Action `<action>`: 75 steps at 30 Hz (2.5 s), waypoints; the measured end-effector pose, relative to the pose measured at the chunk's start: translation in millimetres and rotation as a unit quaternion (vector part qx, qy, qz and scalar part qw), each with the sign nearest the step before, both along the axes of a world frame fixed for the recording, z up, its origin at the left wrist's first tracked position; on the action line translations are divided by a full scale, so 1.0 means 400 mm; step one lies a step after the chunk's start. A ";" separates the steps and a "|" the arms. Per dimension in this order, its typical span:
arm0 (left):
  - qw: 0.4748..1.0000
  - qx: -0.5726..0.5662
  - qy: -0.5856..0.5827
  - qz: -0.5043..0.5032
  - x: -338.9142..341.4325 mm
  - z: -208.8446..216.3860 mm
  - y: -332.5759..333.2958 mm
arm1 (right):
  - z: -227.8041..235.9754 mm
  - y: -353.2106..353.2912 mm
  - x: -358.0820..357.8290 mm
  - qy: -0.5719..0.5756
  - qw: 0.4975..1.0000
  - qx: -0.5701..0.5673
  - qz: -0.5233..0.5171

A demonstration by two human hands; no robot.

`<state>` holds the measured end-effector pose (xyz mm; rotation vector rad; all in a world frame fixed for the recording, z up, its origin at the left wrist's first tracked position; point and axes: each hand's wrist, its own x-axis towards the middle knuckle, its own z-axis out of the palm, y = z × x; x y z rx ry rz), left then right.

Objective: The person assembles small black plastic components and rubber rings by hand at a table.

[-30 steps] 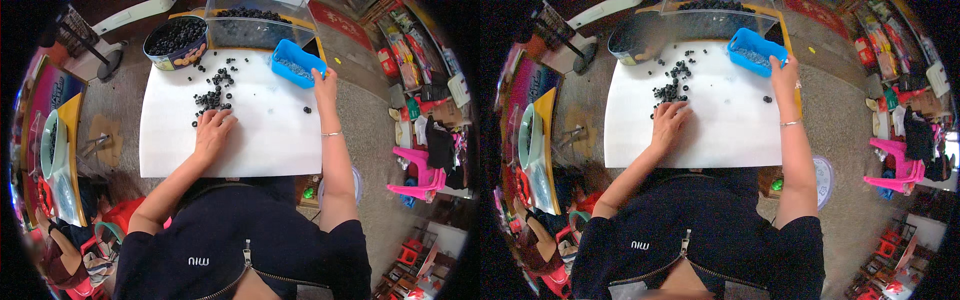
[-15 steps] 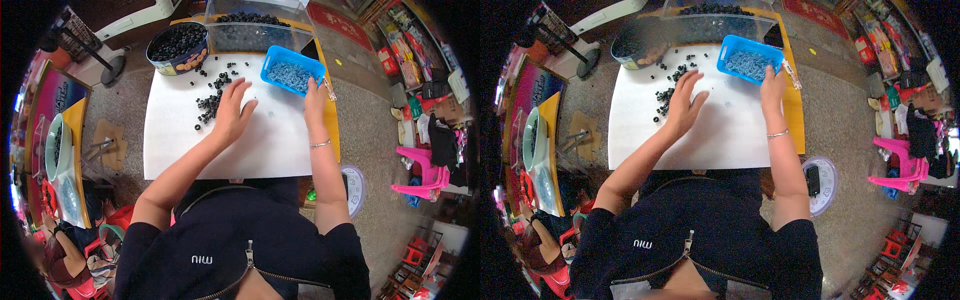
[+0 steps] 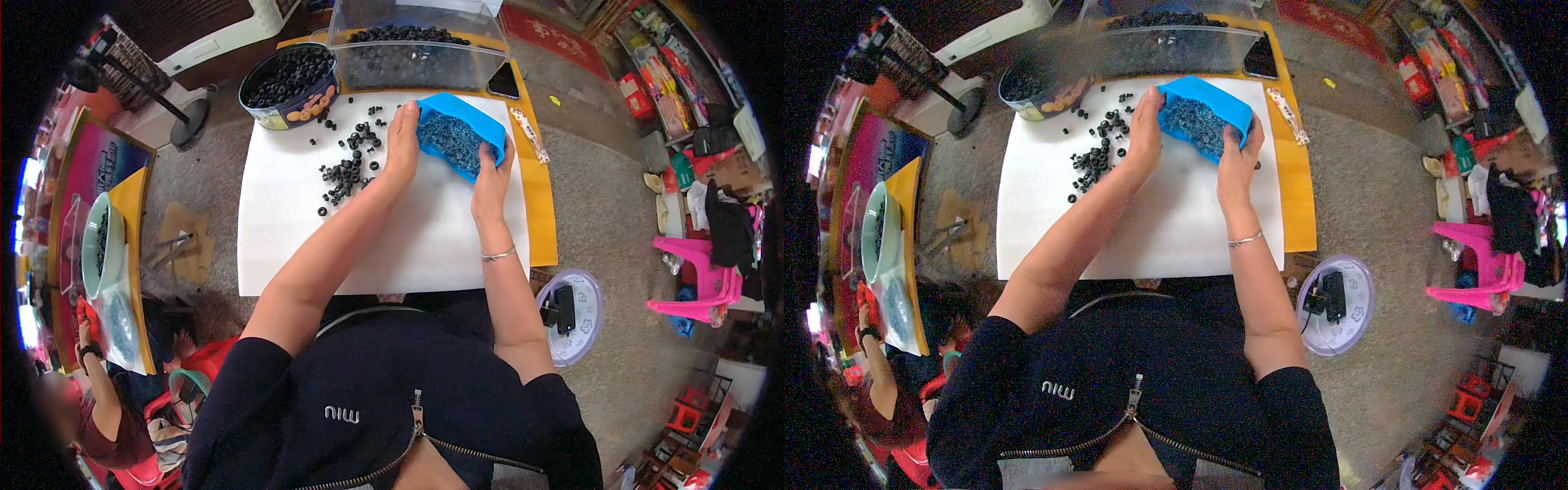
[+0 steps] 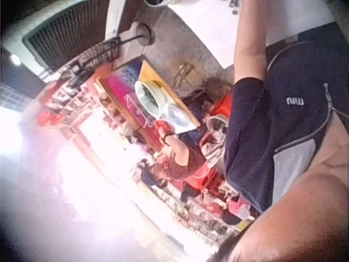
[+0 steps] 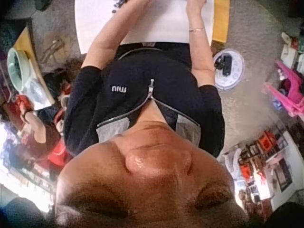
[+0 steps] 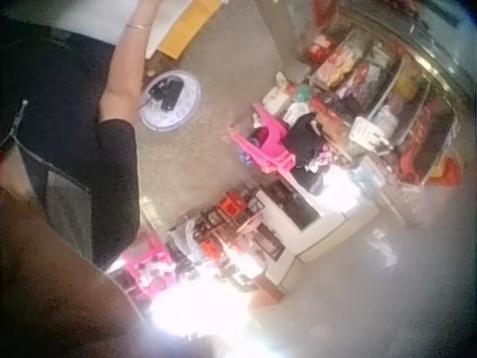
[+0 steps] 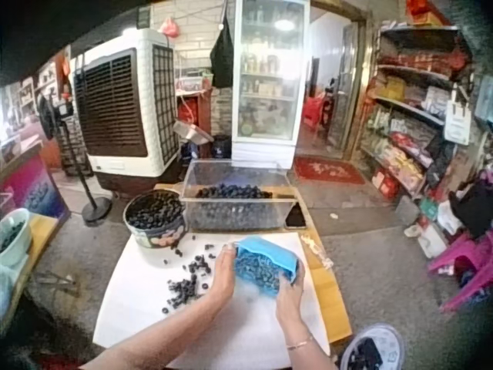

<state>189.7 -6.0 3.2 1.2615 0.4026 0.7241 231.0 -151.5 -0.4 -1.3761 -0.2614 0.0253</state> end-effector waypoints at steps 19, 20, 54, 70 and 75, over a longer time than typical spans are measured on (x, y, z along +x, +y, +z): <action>0.991 -0.105 -0.062 0.057 -0.001 -0.023 -0.003 | 0.013 0.010 -0.040 -0.231 0.963 -0.134 -0.050; 0.991 -0.106 -0.060 0.057 -0.004 -0.016 -0.007 | 0.017 0.010 -0.041 -0.231 0.962 -0.138 -0.053; 0.993 0.111 0.037 0.016 -0.015 -0.015 -0.005 | -0.017 -0.011 0.041 -0.042 0.994 0.014 -0.104; 0.963 0.245 0.107 0.030 -0.117 0.020 -0.024 | 0.047 0.037 0.191 0.224 0.970 0.086 0.037; 0.940 0.317 0.124 0.031 -0.088 0.020 -0.042 | 0.038 0.003 0.340 0.277 0.954 -0.065 0.091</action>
